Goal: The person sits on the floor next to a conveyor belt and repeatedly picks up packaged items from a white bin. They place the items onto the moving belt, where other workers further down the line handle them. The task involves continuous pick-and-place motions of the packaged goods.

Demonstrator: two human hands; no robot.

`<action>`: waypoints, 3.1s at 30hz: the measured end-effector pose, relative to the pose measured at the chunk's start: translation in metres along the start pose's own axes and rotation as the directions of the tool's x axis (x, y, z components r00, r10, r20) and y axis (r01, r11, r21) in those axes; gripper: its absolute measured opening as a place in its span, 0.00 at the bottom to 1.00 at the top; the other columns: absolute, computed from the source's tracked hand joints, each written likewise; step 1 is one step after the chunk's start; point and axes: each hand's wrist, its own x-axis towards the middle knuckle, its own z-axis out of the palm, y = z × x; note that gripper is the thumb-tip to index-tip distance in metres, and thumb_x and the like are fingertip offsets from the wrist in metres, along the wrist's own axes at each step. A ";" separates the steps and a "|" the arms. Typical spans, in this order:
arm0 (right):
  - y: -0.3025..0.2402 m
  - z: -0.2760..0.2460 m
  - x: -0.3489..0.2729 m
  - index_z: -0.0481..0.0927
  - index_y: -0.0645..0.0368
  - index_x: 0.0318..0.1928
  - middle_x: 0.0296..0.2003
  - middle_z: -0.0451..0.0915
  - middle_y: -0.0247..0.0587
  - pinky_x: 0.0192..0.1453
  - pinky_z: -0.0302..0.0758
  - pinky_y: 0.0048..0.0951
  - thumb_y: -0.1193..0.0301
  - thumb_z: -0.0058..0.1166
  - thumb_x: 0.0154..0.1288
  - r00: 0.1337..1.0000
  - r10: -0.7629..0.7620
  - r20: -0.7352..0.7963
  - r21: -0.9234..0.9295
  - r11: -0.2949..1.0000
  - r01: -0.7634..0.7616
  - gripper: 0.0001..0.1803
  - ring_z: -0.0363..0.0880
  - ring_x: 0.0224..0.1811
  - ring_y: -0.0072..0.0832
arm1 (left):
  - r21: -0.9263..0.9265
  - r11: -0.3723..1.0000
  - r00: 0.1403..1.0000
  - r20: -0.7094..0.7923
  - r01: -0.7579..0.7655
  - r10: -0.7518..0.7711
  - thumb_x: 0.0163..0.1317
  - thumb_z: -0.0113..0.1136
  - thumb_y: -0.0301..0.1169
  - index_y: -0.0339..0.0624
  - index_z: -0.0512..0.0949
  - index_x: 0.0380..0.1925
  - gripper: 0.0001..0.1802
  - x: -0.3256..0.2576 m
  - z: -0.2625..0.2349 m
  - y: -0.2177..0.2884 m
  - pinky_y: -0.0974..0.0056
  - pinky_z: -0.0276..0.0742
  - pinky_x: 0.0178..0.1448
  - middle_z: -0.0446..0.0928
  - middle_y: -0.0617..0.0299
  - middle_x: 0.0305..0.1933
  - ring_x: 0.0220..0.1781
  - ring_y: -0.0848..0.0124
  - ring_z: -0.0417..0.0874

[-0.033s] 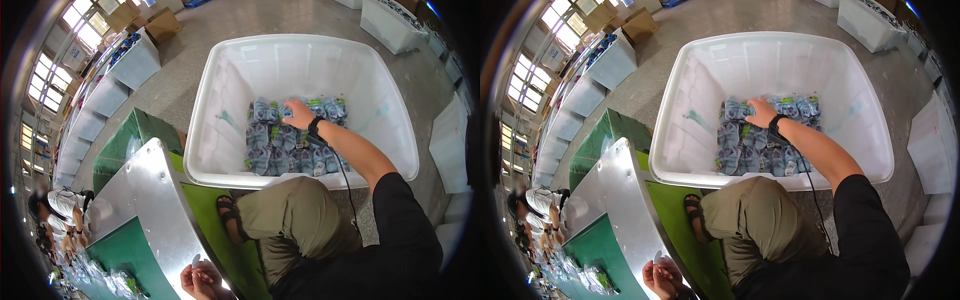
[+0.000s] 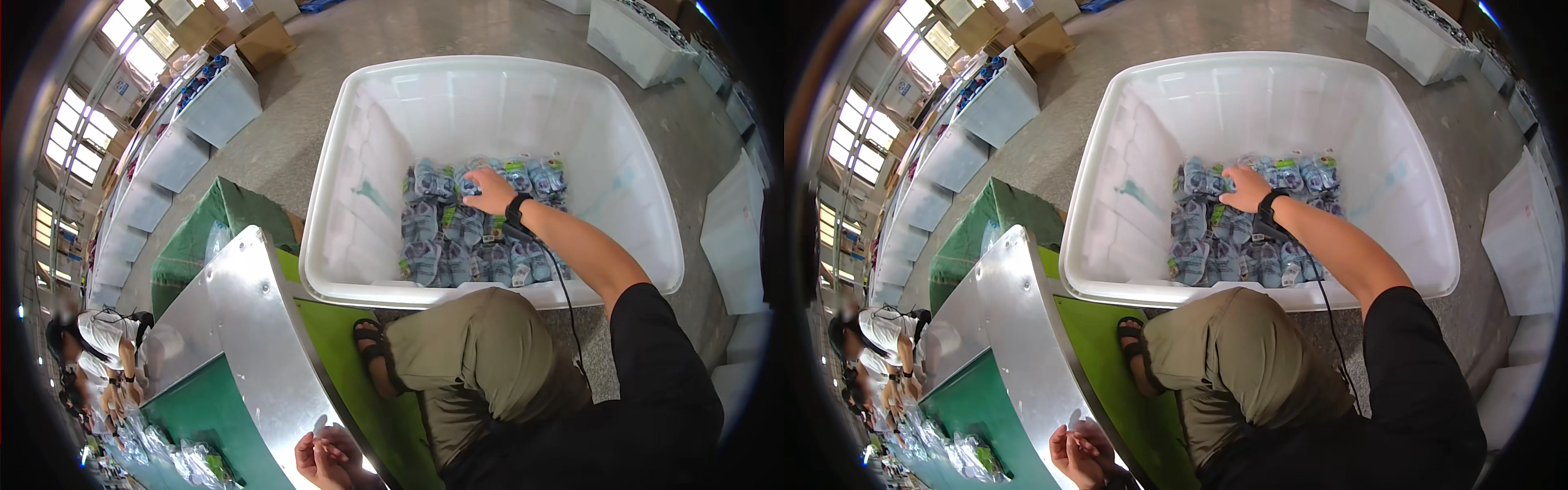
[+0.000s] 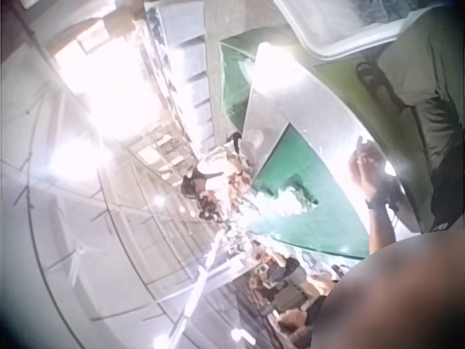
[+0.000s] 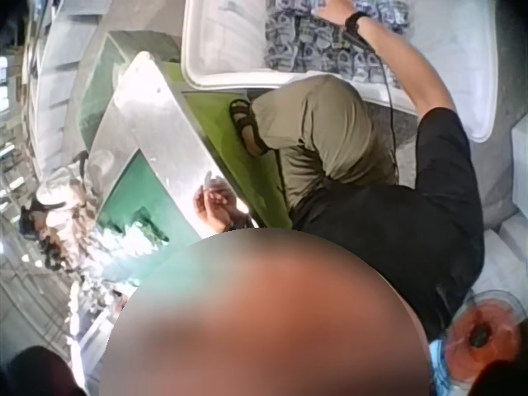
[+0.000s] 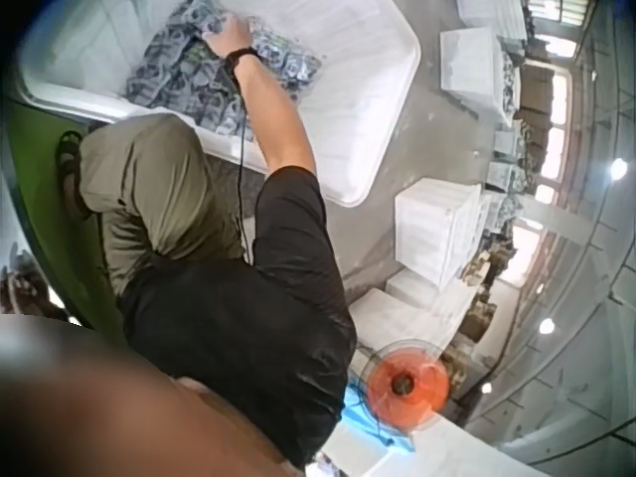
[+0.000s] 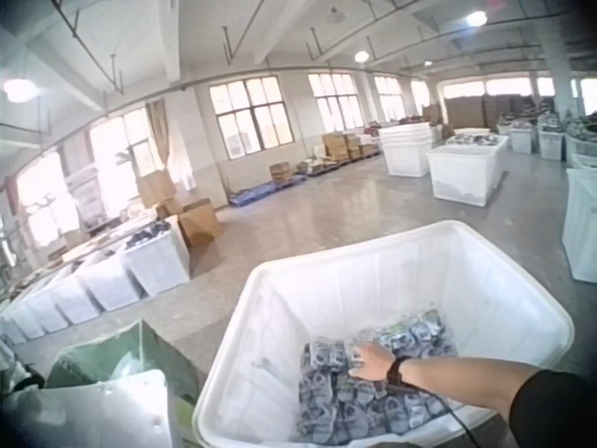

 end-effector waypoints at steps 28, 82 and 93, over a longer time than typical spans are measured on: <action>-0.012 -0.065 -0.253 0.86 0.56 0.51 0.44 0.84 0.42 0.54 0.78 0.38 0.57 0.70 0.63 0.965 -0.075 0.251 0.211 0.977 0.021 0.21 0.84 0.47 0.36 | -0.257 0.966 0.986 0.165 0.019 0.024 0.75 0.53 0.22 0.45 0.79 0.56 0.13 0.008 -0.018 -0.012 0.62 0.82 0.43 0.81 0.60 0.33 0.29 0.72 0.78; 0.017 -0.016 -0.256 0.77 0.64 0.39 0.33 0.75 0.50 0.46 0.70 0.38 0.63 0.56 0.70 0.940 -0.331 -0.085 0.133 0.931 0.340 0.14 0.74 0.39 0.48 | -0.460 0.885 0.937 -0.335 -0.072 -0.098 0.70 0.61 0.61 0.44 0.60 0.72 0.43 0.023 -0.146 0.012 0.46 0.76 0.67 0.65 0.54 0.68 0.68 0.57 0.71; 0.027 -0.042 -0.239 0.80 0.63 0.52 0.45 0.83 0.35 0.52 0.76 0.26 0.68 0.58 0.74 0.976 -0.154 0.155 0.414 0.907 0.077 0.13 0.80 0.48 0.22 | -0.692 0.690 0.938 -0.343 -0.209 -0.059 0.72 0.36 0.66 0.47 0.68 0.72 0.42 0.023 -0.140 0.018 0.50 0.73 0.70 0.77 0.56 0.68 0.67 0.55 0.78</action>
